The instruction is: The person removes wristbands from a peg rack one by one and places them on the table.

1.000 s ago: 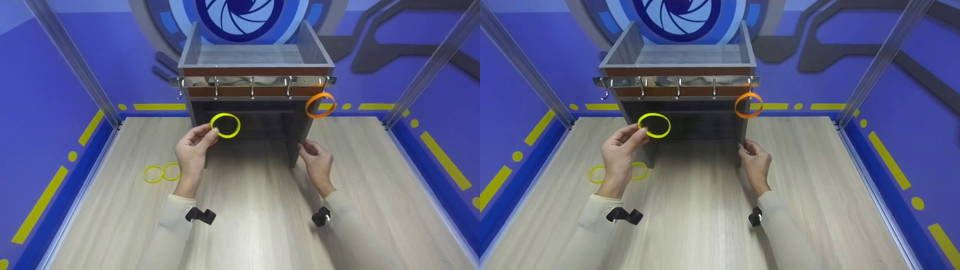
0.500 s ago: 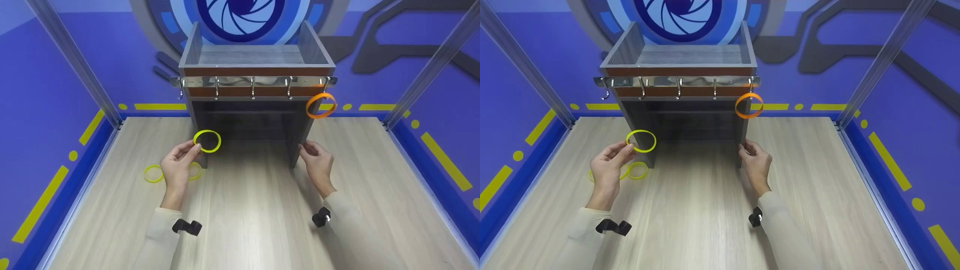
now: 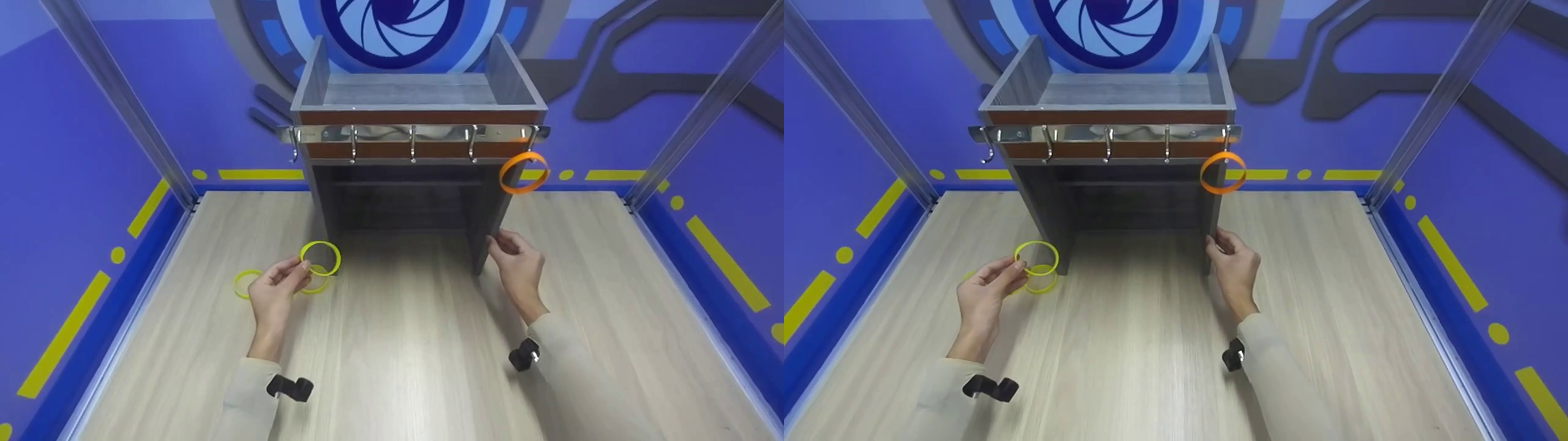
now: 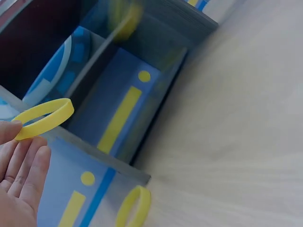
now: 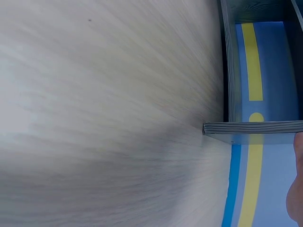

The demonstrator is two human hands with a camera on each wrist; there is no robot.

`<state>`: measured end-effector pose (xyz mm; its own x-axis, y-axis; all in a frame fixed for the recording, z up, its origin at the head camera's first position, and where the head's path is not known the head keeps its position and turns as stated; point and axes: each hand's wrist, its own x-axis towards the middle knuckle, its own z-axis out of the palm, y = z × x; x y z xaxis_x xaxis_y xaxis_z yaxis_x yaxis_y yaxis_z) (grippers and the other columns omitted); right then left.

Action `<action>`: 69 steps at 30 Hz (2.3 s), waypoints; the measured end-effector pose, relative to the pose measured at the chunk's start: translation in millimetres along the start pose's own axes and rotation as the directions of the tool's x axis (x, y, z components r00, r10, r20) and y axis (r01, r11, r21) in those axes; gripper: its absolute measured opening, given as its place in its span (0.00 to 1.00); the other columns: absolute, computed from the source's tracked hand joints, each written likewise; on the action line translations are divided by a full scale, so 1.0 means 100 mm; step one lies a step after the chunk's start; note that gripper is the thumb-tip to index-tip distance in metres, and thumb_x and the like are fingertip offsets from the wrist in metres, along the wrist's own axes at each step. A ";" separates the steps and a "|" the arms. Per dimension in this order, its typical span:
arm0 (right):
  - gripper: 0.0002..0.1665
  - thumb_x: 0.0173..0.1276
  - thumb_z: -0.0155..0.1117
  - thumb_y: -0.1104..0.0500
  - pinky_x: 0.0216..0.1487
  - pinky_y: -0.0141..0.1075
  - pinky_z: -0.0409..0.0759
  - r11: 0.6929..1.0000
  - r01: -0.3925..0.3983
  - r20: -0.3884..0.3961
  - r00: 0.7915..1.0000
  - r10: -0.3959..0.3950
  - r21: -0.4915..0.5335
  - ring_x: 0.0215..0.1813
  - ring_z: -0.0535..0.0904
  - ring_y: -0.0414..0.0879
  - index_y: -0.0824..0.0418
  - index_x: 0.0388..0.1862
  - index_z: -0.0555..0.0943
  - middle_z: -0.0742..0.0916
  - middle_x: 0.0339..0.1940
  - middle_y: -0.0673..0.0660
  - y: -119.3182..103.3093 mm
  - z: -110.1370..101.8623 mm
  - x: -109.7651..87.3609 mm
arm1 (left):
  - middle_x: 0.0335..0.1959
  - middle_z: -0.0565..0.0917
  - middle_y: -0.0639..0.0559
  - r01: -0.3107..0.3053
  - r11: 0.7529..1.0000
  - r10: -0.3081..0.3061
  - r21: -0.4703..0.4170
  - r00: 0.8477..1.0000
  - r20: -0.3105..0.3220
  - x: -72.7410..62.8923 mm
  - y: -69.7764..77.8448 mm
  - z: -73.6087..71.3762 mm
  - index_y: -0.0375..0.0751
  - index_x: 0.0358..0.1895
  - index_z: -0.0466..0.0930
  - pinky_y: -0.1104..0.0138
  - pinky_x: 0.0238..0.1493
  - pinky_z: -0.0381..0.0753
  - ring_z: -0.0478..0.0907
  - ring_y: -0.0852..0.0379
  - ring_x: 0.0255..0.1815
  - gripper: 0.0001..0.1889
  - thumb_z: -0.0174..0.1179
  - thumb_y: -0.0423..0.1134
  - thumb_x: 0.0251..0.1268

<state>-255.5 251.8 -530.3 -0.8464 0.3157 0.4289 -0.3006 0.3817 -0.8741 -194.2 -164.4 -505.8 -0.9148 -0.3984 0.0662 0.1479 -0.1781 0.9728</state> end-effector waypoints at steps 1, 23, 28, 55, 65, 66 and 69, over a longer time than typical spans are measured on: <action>0.09 0.69 0.77 0.65 0.41 0.21 0.85 1.000 -0.001 -0.002 1.000 0.001 -0.002 0.39 0.87 0.31 0.66 0.47 0.91 0.93 0.42 0.61 0.00 0.00 0.00 | 0.35 0.89 0.42 0.012 1.000 -0.012 0.005 1.000 0.000 0.00 -0.02 -0.02 0.18 0.50 0.83 0.63 0.44 0.92 0.90 0.56 0.34 0.13 0.70 0.23 0.67; 0.12 0.72 0.75 0.62 0.45 0.23 0.86 0.998 -0.058 0.023 0.998 0.058 -0.004 0.43 0.88 0.34 0.65 0.50 0.90 0.93 0.46 0.60 -0.01 -0.02 -0.03 | 0.43 0.89 0.32 0.203 0.969 -0.205 0.143 0.979 0.002 -0.11 -0.39 -0.45 0.21 0.56 0.83 0.60 0.47 0.92 0.89 0.56 0.35 0.14 0.68 0.24 0.70; 0.12 0.71 0.76 0.61 0.44 0.23 0.86 0.999 -0.054 0.023 0.998 0.054 -0.010 0.43 0.88 0.37 0.65 0.50 0.90 0.93 0.45 0.60 -0.01 -0.01 -0.03 | 0.40 0.89 0.32 0.223 0.965 -0.225 0.137 0.974 -0.001 -0.13 -0.43 -0.48 0.18 0.56 0.81 0.61 0.45 0.93 0.89 0.56 0.33 0.15 0.67 0.23 0.70; 0.11 0.71 0.73 0.69 0.43 0.20 0.84 0.997 -0.070 0.002 0.998 0.070 0.011 0.40 0.86 0.30 0.73 0.50 0.88 0.92 0.45 0.67 -0.27 -0.01 -0.08 | 0.41 0.89 0.35 0.216 0.920 -0.212 0.328 0.976 -0.048 -0.21 -0.51 -0.61 0.23 0.53 0.85 0.68 0.42 0.92 0.90 0.55 0.36 0.11 0.66 0.25 0.71; 0.12 0.69 0.77 0.65 0.43 0.21 0.86 0.998 -0.054 -0.002 0.999 0.054 0.013 0.41 0.87 0.32 0.68 0.50 0.90 0.92 0.46 0.63 -0.02 0.01 -0.03 | 0.42 0.90 0.36 0.146 0.897 -0.137 0.416 0.989 -0.052 -0.21 -0.50 -0.61 0.26 0.51 0.88 0.70 0.41 0.91 0.90 0.53 0.38 0.10 0.67 0.29 0.72; 0.12 0.69 0.77 0.65 0.43 0.21 0.86 0.998 -0.053 0.001 0.999 0.053 0.017 0.41 0.87 0.32 0.68 0.50 0.90 0.92 0.46 0.64 -0.06 0.01 -0.04 | 0.42 0.90 0.36 0.139 0.896 -0.128 0.422 0.990 -0.055 -0.21 -0.49 -0.61 0.26 0.51 0.88 0.70 0.41 0.91 0.90 0.54 0.38 0.10 0.67 0.29 0.72; 0.12 0.70 0.74 0.68 0.43 0.20 0.85 0.998 -0.059 0.009 0.998 0.059 0.014 0.40 0.86 0.29 0.71 0.50 0.88 0.92 0.46 0.66 -0.14 0.01 -0.06 | 0.43 0.90 0.37 0.125 0.895 -0.109 0.428 0.992 -0.061 -0.22 -0.46 -0.60 0.27 0.51 0.88 0.70 0.41 0.91 0.90 0.52 0.40 0.10 0.67 0.30 0.72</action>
<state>-246.8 243.4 -520.5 -0.8664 0.3299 0.3749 -0.2563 0.3505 -0.9008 -158.3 -201.1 -565.8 -0.9007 -0.4311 -0.0541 -0.1429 0.1764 0.9739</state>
